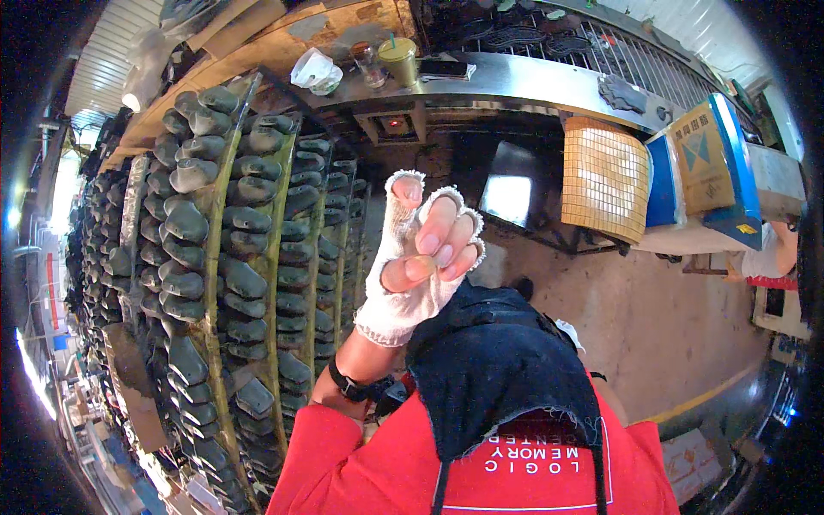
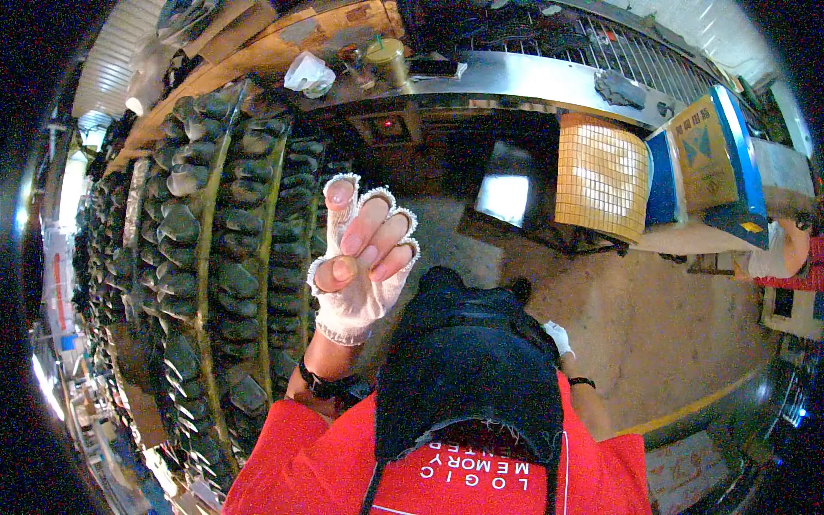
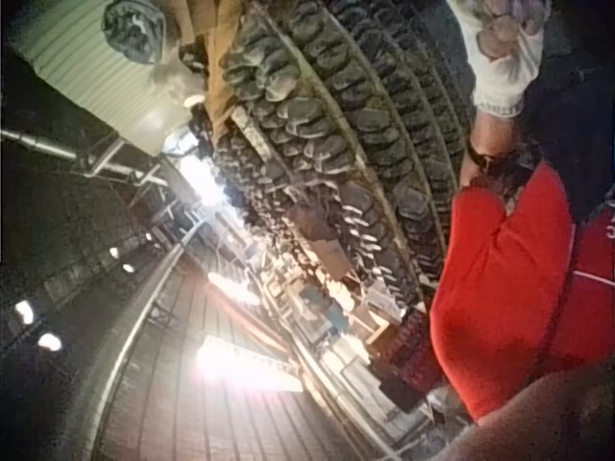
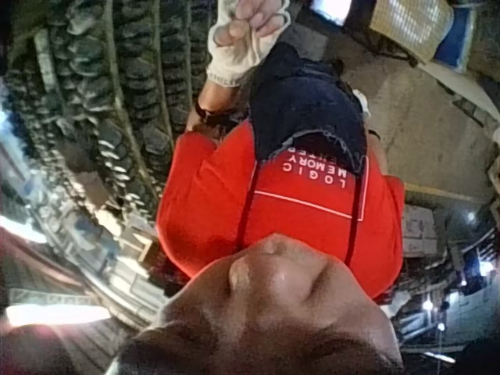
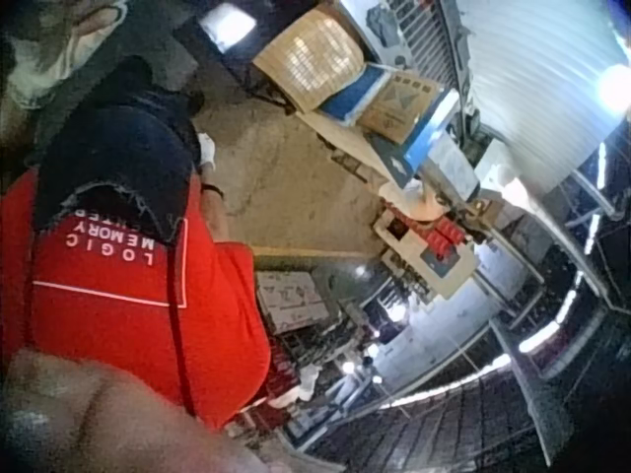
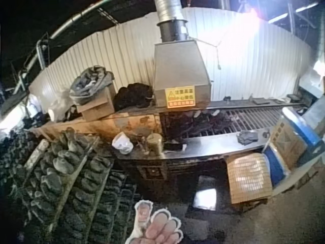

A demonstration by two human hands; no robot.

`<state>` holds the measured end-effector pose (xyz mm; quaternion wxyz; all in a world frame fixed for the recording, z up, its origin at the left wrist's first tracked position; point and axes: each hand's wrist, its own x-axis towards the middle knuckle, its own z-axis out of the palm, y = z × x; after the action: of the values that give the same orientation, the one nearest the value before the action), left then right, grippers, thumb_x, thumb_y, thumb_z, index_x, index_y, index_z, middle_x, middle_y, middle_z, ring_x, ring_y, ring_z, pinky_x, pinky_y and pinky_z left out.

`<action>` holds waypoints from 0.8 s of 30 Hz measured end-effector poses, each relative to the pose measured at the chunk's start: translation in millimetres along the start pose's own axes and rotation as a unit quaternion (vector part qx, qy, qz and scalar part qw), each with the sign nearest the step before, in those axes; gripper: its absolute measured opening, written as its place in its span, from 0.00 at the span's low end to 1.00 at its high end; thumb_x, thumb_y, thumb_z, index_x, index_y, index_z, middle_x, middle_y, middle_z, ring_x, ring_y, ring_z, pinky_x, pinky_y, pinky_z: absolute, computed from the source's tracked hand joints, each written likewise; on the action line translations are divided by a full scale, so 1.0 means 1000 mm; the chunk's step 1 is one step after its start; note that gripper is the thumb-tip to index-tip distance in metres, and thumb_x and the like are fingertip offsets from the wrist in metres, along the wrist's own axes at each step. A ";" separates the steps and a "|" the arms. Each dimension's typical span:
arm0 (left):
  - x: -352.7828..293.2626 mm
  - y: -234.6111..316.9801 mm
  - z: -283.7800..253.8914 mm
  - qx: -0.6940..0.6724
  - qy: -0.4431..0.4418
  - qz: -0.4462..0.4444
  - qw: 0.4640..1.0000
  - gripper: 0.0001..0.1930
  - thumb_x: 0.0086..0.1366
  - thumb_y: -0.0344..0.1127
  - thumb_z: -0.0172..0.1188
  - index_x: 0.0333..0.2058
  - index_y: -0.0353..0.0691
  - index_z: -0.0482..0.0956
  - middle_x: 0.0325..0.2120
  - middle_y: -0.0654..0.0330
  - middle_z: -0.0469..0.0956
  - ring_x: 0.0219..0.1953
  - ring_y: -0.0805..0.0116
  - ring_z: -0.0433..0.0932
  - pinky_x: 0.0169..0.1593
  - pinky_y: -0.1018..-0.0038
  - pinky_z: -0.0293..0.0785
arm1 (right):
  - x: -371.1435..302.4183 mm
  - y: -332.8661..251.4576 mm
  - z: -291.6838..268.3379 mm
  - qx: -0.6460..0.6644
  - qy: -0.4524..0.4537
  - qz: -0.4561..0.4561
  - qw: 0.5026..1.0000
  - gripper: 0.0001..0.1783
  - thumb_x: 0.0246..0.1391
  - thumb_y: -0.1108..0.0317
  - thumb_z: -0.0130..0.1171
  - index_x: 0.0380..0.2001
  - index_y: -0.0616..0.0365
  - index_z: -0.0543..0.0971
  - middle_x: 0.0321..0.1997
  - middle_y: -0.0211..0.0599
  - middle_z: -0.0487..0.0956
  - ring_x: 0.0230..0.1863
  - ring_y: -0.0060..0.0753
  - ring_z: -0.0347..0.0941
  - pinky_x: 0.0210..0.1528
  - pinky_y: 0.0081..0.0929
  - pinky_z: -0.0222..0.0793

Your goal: Manually attaching soles to shoe uppers and pressing them together.

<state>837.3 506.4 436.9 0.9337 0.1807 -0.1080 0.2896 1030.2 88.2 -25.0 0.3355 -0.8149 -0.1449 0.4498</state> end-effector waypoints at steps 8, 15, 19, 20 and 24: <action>0.003 0.001 0.000 0.008 0.022 -0.004 1.000 0.26 0.57 0.28 0.75 0.48 0.51 0.68 0.32 0.69 0.71 0.34 0.75 0.70 0.35 0.79 0.70 | 0.004 -0.007 -0.015 -0.071 0.022 -0.009 0.997 0.13 0.63 0.58 0.60 0.36 0.57 0.83 0.33 0.35 0.83 0.36 0.27 0.77 0.41 0.32 0.70; 0.001 -0.005 -0.002 0.102 0.114 0.001 0.988 0.19 0.60 0.31 0.73 0.41 0.48 0.69 0.30 0.69 0.76 0.32 0.72 0.75 0.32 0.78 0.70 | -0.036 -0.223 -0.080 0.063 0.123 -0.194 0.971 0.12 0.67 0.64 0.58 0.47 0.58 0.82 0.32 0.25 0.80 0.32 0.19 0.75 0.35 0.21 0.70; 0.009 -0.018 -0.001 0.144 0.099 0.005 0.985 0.18 0.62 0.31 0.72 0.41 0.48 0.69 0.32 0.66 0.78 0.32 0.71 0.76 0.32 0.77 0.70 | -0.140 -0.462 -0.069 0.190 -0.039 -0.303 0.933 0.14 0.64 0.72 0.61 0.51 0.64 0.81 0.45 0.35 0.83 0.47 0.25 0.78 0.53 0.24 0.73; 0.010 -0.020 -0.001 0.171 0.100 0.012 0.980 0.17 0.62 0.31 0.72 0.40 0.48 0.69 0.32 0.66 0.78 0.32 0.70 0.76 0.32 0.77 0.70 | -0.157 -0.486 -0.065 0.195 -0.057 -0.353 0.913 0.14 0.62 0.75 0.62 0.51 0.63 0.82 0.44 0.34 0.84 0.46 0.25 0.78 0.51 0.24 0.74; 0.009 -0.021 0.008 0.224 0.143 0.018 0.964 0.15 0.62 0.28 0.70 0.39 0.46 0.70 0.31 0.65 0.77 0.31 0.73 0.75 0.32 0.77 0.71 | -0.188 -0.535 -0.044 0.060 0.001 -0.526 0.848 0.14 0.59 0.82 0.62 0.48 0.66 0.81 0.52 0.41 0.82 0.50 0.29 0.79 0.56 0.28 0.73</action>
<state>855.7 491.3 441.2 0.8698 0.3399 0.0908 0.3459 997.9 360.9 472.8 0.5700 -0.5953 -0.5248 0.2131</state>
